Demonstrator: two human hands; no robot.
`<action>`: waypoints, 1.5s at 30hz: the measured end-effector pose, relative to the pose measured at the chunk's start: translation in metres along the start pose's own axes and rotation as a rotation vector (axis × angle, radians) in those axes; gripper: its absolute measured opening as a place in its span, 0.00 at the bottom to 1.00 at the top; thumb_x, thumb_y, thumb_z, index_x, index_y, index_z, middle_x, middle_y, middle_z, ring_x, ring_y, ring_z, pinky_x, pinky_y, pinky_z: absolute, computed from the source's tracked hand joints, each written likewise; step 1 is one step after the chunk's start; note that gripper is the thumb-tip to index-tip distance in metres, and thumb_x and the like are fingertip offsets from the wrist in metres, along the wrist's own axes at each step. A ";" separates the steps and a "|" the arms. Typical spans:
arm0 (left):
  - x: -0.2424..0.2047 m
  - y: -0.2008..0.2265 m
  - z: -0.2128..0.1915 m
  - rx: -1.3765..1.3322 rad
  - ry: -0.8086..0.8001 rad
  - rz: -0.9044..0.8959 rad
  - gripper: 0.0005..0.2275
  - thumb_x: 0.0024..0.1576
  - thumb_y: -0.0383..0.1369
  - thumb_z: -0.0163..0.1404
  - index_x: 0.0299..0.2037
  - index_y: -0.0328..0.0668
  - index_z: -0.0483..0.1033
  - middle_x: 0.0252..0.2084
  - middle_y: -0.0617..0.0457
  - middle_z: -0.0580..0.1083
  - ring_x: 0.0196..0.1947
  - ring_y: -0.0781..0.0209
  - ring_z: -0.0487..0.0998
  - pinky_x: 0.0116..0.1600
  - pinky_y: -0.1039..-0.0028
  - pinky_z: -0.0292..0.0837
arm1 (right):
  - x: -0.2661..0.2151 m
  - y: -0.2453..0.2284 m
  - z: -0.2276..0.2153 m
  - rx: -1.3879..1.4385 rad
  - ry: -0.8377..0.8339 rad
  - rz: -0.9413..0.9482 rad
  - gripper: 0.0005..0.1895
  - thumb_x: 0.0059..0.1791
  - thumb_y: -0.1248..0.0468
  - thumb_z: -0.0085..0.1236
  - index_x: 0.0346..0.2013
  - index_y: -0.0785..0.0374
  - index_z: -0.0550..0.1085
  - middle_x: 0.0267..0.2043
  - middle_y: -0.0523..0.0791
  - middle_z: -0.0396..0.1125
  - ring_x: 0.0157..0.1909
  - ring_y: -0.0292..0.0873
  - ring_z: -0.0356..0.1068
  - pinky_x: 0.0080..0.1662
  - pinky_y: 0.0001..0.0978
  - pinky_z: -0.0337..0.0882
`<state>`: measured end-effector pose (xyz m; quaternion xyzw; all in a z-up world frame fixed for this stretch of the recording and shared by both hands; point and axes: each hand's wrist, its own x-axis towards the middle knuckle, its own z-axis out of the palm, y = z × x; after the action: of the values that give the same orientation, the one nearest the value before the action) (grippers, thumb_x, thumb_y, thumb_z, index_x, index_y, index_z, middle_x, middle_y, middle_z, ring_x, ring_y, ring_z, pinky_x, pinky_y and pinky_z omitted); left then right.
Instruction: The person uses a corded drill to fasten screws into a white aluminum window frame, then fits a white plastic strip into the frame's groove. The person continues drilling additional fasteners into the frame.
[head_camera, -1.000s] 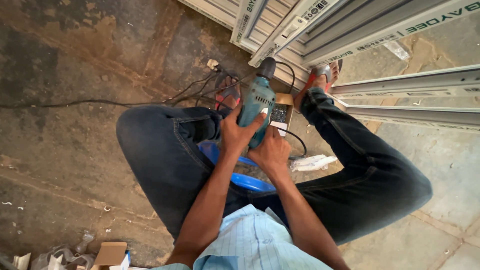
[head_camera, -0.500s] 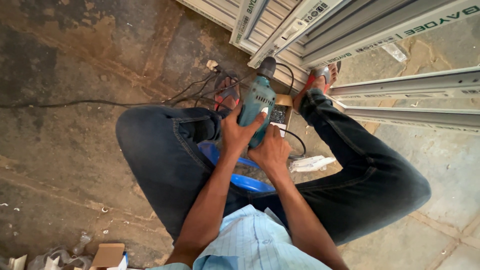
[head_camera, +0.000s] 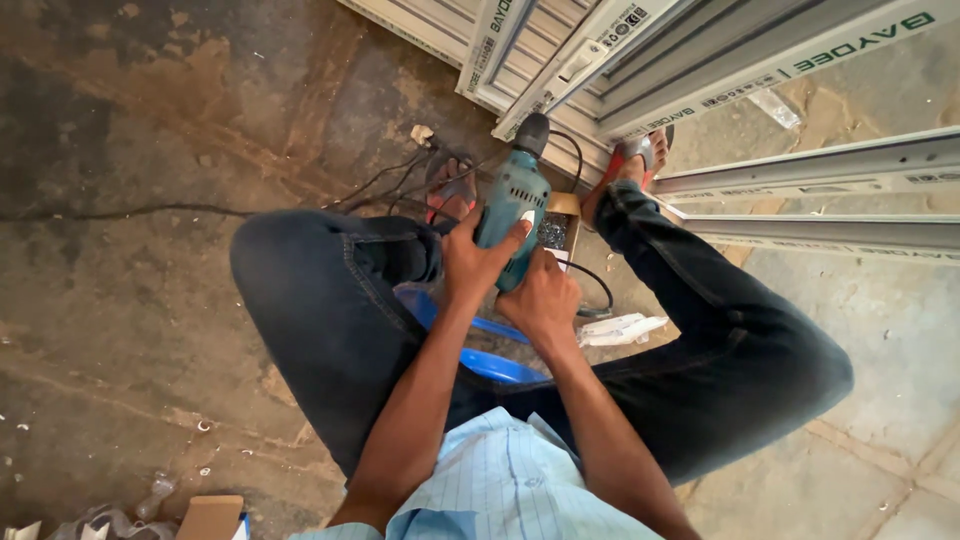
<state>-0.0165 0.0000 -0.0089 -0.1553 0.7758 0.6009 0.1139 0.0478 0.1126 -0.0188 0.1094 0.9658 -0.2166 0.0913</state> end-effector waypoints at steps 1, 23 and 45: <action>0.000 0.000 0.000 -0.016 -0.005 -0.014 0.22 0.47 0.44 0.65 0.43 0.31 0.80 0.33 0.43 0.82 0.32 0.56 0.85 0.39 0.67 0.78 | 0.000 0.000 -0.001 -0.004 -0.008 -0.001 0.22 0.32 0.62 0.64 0.37 0.67 0.69 0.34 0.57 0.71 0.30 0.65 0.72 0.32 0.55 0.71; 0.044 -0.070 0.021 -0.085 -0.372 -0.057 0.37 0.34 0.45 0.72 0.52 0.27 0.76 0.48 0.38 0.79 0.45 0.52 0.81 0.51 0.65 0.75 | -0.003 0.001 -0.014 -0.044 -0.005 -0.025 0.26 0.33 0.65 0.61 0.44 0.69 0.70 0.38 0.56 0.72 0.35 0.64 0.73 0.36 0.55 0.74; -0.027 0.059 -0.172 -0.100 0.140 0.377 0.31 0.39 0.31 0.73 0.53 0.33 0.73 0.48 0.47 0.78 0.47 0.57 0.80 0.51 0.65 0.77 | -0.026 -0.019 -0.104 0.376 0.058 -0.617 0.44 0.30 0.57 0.79 0.58 0.63 0.72 0.57 0.55 0.70 0.58 0.58 0.69 0.56 0.48 0.70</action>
<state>-0.0115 -0.1505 0.0971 -0.0546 0.7664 0.6369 -0.0626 0.0546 0.1373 0.0867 -0.1662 0.8988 -0.4047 -0.0277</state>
